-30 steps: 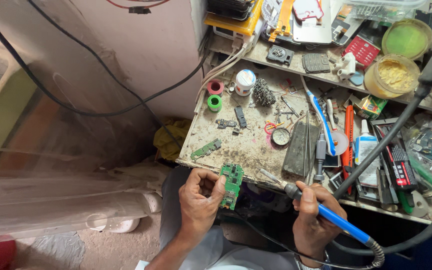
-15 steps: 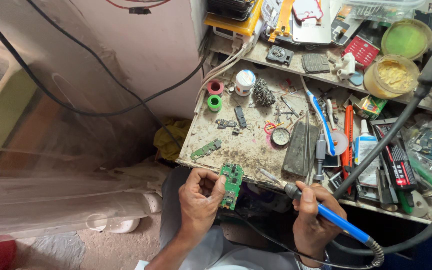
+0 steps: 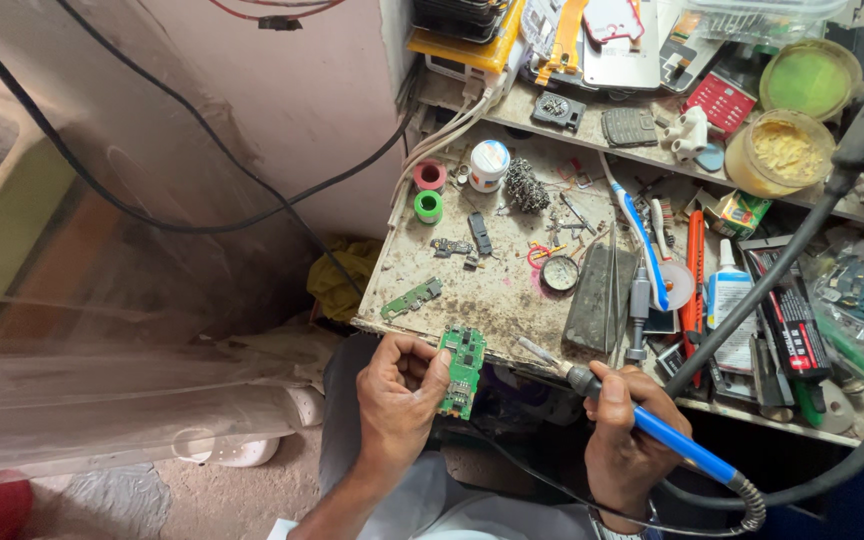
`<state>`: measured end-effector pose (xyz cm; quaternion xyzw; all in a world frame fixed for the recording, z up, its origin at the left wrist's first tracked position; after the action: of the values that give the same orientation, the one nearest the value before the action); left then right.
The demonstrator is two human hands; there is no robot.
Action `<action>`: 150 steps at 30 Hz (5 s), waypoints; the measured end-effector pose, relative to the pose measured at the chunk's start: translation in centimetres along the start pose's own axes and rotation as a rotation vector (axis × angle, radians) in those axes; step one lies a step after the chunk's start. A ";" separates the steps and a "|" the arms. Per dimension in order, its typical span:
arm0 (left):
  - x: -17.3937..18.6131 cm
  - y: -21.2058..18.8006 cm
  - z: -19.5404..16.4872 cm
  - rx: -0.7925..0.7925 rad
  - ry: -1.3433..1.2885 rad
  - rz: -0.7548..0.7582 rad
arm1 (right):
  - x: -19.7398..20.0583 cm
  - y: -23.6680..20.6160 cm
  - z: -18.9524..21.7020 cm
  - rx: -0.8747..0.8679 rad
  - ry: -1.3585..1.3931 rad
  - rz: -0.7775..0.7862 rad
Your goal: The person sits on the floor and uses a soldering iron to work on a green circuit board. They hold the board with one hand and apply the soldering iron with the other, occasionally using tweezers to adjust components.
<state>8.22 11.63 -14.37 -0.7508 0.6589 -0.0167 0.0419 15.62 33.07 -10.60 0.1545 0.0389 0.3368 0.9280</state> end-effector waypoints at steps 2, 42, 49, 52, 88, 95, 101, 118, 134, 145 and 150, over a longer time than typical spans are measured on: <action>0.0 0.1 0.0 0.016 -0.025 0.005 | 0.0 0.0 0.0 0.002 0.003 0.001; 0.4 -0.3 -1.4 0.024 -0.006 0.033 | 0.2 -0.2 1.3 -0.012 -0.077 0.025; 1.9 -0.8 -3.4 0.045 0.163 0.190 | 0.7 -1.1 1.4 -0.087 -0.020 -0.041; 1.8 -1.1 -3.8 0.100 0.061 0.281 | 0.8 -1.3 2.0 -0.091 -0.021 -0.001; 1.0 1.9 -2.8 0.281 -0.132 0.372 | -2.2 -0.5 0.4 -0.201 -0.033 -0.007; 0.9 1.9 -3.1 0.274 -0.120 0.380 | -2.3 -0.5 0.6 -0.206 -0.038 -0.008; 0.8 1.9 -3.3 0.281 -0.121 0.382 | -2.3 -0.4 0.6 -0.192 -0.047 -0.001; 1.1 2.1 -3.2 0.277 -0.116 0.383 | -2.4 -0.5 0.8 -0.154 -0.087 0.024; 1.3 2.1 -3.2 0.275 -0.123 0.379 | -2.7 -0.8 0.6 -0.158 0.037 0.009; 1.3 2.2 -3.0 0.269 -0.145 0.376 | -2.8 -0.9 0.4 -0.157 0.059 0.015; 1.3 2.3 -2.7 0.273 -0.149 0.379 | -2.7 -0.8 0.4 -0.160 0.022 0.026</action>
<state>5.92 9.89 -11.87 -0.6002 0.7748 -0.0419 0.1939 14.12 30.72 -10.56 0.0765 0.0201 0.3526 0.9324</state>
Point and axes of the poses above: each hand's wrist, its own y-axis towards the middle knuckle, its own x-axis out of the back of the hand, z = x × y, the point moved 3 cm from there along y, towards the middle knuckle, and after that the axes turned 8 degrees about -z, right-handed, at the moved point
